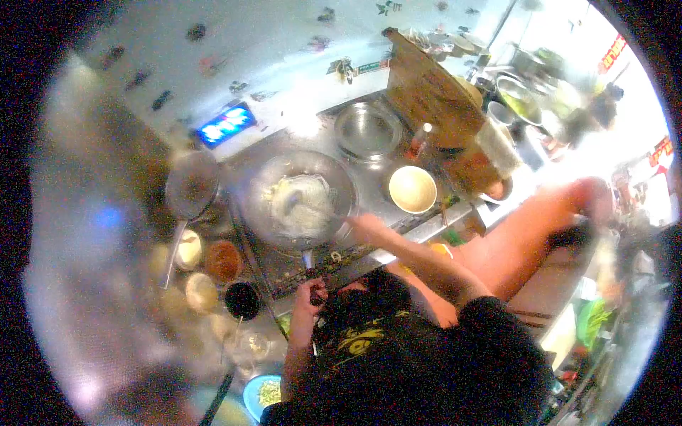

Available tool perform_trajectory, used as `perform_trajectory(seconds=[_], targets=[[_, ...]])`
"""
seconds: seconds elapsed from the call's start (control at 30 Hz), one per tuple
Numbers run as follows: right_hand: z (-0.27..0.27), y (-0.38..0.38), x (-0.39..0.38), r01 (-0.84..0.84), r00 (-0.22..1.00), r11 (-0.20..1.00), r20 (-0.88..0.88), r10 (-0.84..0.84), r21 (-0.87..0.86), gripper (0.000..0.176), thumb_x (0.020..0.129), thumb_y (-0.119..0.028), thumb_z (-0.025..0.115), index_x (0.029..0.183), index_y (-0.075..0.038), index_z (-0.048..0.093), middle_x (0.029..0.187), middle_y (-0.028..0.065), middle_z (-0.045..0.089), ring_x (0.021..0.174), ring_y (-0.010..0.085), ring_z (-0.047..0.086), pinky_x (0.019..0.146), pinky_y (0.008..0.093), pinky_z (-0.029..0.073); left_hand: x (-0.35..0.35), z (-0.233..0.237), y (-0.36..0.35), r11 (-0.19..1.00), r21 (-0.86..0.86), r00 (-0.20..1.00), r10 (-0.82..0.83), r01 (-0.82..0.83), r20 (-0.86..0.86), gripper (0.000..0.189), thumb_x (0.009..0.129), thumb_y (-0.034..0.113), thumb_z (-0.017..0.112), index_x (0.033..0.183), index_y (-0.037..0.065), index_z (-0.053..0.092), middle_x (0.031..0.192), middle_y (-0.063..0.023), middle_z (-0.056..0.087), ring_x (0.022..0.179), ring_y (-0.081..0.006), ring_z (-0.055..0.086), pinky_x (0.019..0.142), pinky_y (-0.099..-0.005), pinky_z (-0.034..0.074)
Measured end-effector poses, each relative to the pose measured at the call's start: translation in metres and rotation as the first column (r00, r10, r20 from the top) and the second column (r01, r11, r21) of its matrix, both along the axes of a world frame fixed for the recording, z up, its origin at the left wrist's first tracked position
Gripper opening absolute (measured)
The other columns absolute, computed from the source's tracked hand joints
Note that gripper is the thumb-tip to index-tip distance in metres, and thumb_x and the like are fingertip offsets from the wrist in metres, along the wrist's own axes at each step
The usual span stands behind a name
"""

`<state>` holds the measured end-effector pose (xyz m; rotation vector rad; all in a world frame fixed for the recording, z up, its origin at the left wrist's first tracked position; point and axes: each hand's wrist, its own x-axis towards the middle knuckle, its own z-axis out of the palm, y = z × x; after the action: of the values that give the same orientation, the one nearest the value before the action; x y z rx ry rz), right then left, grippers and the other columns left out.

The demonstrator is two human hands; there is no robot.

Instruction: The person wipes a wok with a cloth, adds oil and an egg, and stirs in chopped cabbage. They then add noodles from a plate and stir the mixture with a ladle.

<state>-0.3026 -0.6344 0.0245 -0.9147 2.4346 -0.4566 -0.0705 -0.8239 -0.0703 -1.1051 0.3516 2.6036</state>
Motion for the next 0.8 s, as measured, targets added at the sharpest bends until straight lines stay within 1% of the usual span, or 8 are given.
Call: perform_trajectory(seconds=[0.23, 0.27, 0.37, 0.5, 0.57, 0.63, 0.7, 0.8], targets=[[-0.005, 0.042, 0.022, -0.106, 0.994, 0.994, -0.028, 0.106, 0.009, 0.060, 0.076, -0.004, 0.052, 0.136, -0.011, 0.046, 0.098, 0.0230, 0.064, 0.091, 0.0395, 0.062, 0.078, 0.0482, 0.050, 0.004, 0.013, 0.003, 0.995, -0.094, 1.000, 0.014, -0.014, -0.004, 0.012, 0.087, 0.010, 0.059, 0.089, 0.003, 0.049, 0.069, -0.0062, 0.050, 0.052, -0.0141, 0.046, 0.045, -0.0275, 0.039], [0.015, 0.036, 0.015, -0.190, 0.979, 0.952, -0.123, 0.164, -0.240, 0.040, 0.081, -0.016, 0.053, 0.121, -0.011, 0.056, 0.094, 0.0220, 0.066, 0.089, 0.0382, 0.065, 0.079, 0.0495, 0.051, 0.002, 0.006, 0.004, 0.997, -0.071, 1.000, 0.012, -0.011, 0.009, 0.012, 0.088, 0.010, 0.059, 0.087, 0.003, 0.049, 0.068, -0.0059, 0.049, 0.052, -0.0140, 0.046, 0.045, -0.0276, 0.039], [0.045, 0.003, -0.011, 0.052, 0.996, 0.988, 0.065, -0.062, 0.148, 0.041, 0.082, -0.015, 0.052, 0.122, -0.013, 0.057, 0.100, 0.0219, 0.065, 0.095, 0.0376, 0.064, 0.085, 0.0483, 0.050, -0.001, 0.021, 0.012, 0.998, -0.059, 1.000, 0.002, -0.002, 0.001, 0.014, 0.088, 0.010, 0.059, 0.082, 0.004, 0.048, 0.068, -0.0049, 0.048, 0.052, -0.0136, 0.046, 0.045, -0.0274, 0.038], [-0.008, 0.054, 0.014, -0.115, 0.981, 0.966, -0.181, 0.073, -0.231, 0.057, 0.080, -0.007, 0.052, 0.136, -0.011, 0.044, 0.088, 0.0204, 0.066, 0.083, 0.0395, 0.063, 0.073, 0.0483, 0.051, 0.001, 0.009, 0.012, 0.998, -0.063, 0.999, 0.023, -0.024, -0.023, 0.015, 0.088, 0.011, 0.059, 0.080, 0.005, 0.048, 0.066, -0.0039, 0.048, 0.052, -0.0128, 0.046, 0.046, -0.0267, 0.038], [0.021, 0.048, 0.024, -0.183, 0.960, 0.951, -0.254, 0.118, -0.251, 0.058, 0.079, -0.005, 0.052, 0.136, -0.012, 0.044, 0.085, 0.0191, 0.066, 0.082, 0.0397, 0.063, 0.069, 0.0476, 0.051, 0.001, 0.037, 0.028, 0.943, -0.328, 0.996, 0.025, -0.051, -0.083, 0.010, 0.088, 0.008, 0.057, 0.083, 0.004, 0.049, 0.069, -0.0030, 0.049, 0.057, -0.0124, 0.047, 0.051, -0.0243, 0.039], [0.049, 0.018, 0.002, -0.144, 0.989, 0.990, 0.046, 0.143, 0.015, 0.060, 0.079, -0.004, 0.053, 0.137, -0.013, 0.043, 0.087, 0.0197, 0.066, 0.083, 0.0395, 0.063, 0.070, 0.0475, 0.051, 0.008, 0.051, 0.040, 0.801, -0.595, 0.972, -0.079, -0.069, -0.219, 0.004, 0.088, 0.005, 0.053, 0.090, 0.004, 0.050, 0.075, -0.0019, 0.049, 0.064, -0.0120, 0.049, 0.057, -0.0213, 0.042], [0.020, 0.011, -0.005, -0.156, 0.987, 0.983, -0.033, 0.160, 0.092, 0.060, 0.080, -0.006, 0.052, 0.139, -0.014, 0.040, 0.084, 0.0197, 0.065, 0.078, 0.0378, 0.064, 0.068, 0.0483, 0.051, 0.006, 0.073, 0.046, 0.688, -0.724, 0.965, -0.160, -0.042, -0.208, 0.006, 0.087, 0.004, 0.052, 0.093, 0.004, 0.050, 0.078, -0.0010, 0.049, 0.067, -0.0108, 0.049, 0.061, -0.0197, 0.042], [0.006, 0.049, 0.010, -0.112, 0.991, 0.986, -0.084, 0.102, -0.127, 0.060, 0.080, -0.010, 0.054, 0.139, -0.014, 0.040, 0.082, 0.0204, 0.064, 0.077, 0.0369, 0.065, 0.065, 0.0490, 0.051, 0.007, 0.062, 0.033, 0.909, -0.416, 0.988, -0.035, -0.032, -0.153, 0.010, 0.088, 0.009, 0.056, 0.083, 0.007, 0.048, 0.069, -0.0015, 0.047, 0.059, -0.0105, 0.047, 0.054, -0.0228, 0.039]])
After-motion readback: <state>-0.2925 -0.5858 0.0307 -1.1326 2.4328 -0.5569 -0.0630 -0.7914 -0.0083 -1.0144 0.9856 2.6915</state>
